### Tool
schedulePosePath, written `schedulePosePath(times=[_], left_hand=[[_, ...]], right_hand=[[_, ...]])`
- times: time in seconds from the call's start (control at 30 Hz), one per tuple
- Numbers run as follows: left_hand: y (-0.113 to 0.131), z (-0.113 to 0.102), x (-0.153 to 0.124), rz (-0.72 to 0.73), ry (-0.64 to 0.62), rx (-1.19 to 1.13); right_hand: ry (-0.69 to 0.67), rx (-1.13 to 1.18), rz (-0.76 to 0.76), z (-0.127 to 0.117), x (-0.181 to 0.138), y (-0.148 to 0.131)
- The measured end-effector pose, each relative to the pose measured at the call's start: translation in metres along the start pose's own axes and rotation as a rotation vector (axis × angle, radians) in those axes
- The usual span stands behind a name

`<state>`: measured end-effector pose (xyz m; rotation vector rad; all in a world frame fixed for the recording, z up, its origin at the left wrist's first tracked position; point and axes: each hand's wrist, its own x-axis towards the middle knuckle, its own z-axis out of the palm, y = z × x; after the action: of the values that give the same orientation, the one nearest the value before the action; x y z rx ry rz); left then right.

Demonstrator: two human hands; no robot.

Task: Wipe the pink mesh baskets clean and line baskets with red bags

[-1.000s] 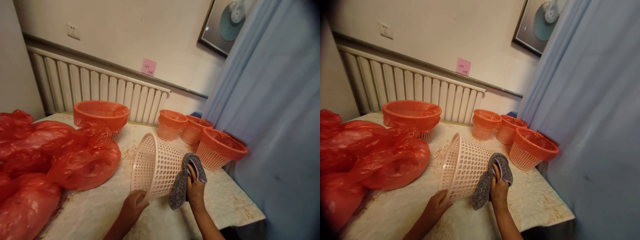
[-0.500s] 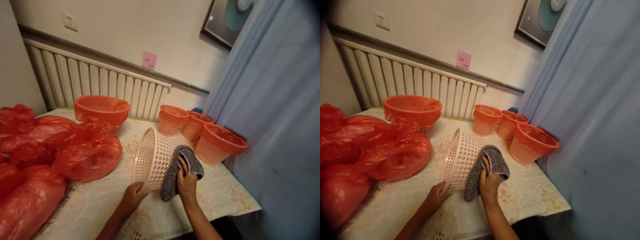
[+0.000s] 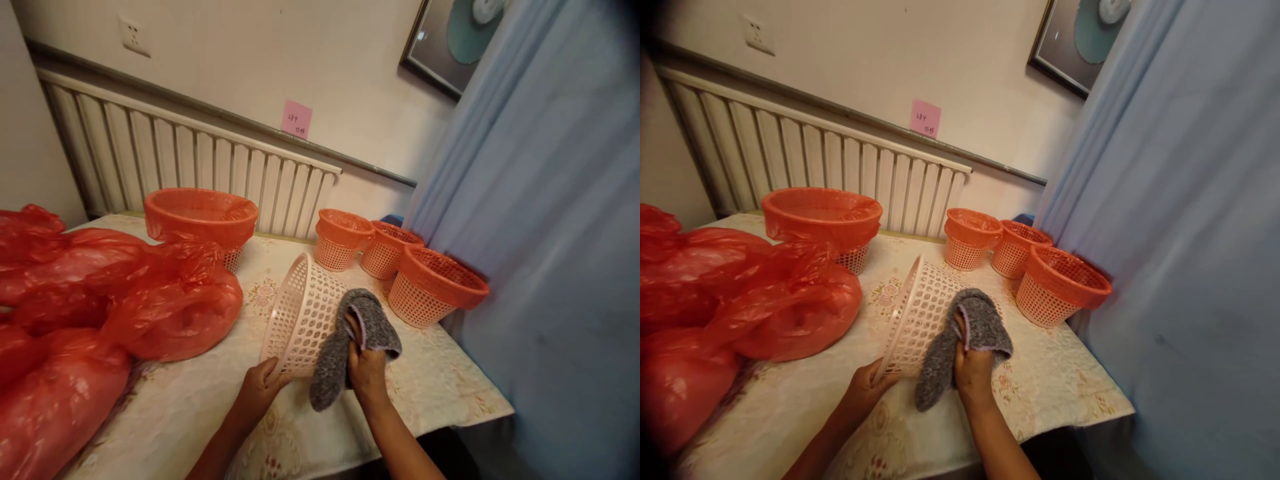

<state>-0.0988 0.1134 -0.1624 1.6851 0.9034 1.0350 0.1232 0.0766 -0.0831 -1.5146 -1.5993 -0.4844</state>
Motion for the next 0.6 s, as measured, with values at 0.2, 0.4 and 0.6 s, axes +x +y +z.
schedulePosePath(times=[0.2, 0.4, 0.6], left_hand=[[0.001, 0.005, 0.001, 0.033, 0.015, 0.190], [0.002, 0.005, 0.002, -0.003, -0.030, 0.220], [0.003, 0.001, -0.003, 0.001, 0.035, 0.127]], right_hand=[[0.094, -0.019, 0.318, -0.012, -0.027, 0.064], [0.144, 0.016, 0.368, -0.012, -0.026, 0.053], [0.095, 0.065, 0.066, -0.005, -0.007, -0.028]])
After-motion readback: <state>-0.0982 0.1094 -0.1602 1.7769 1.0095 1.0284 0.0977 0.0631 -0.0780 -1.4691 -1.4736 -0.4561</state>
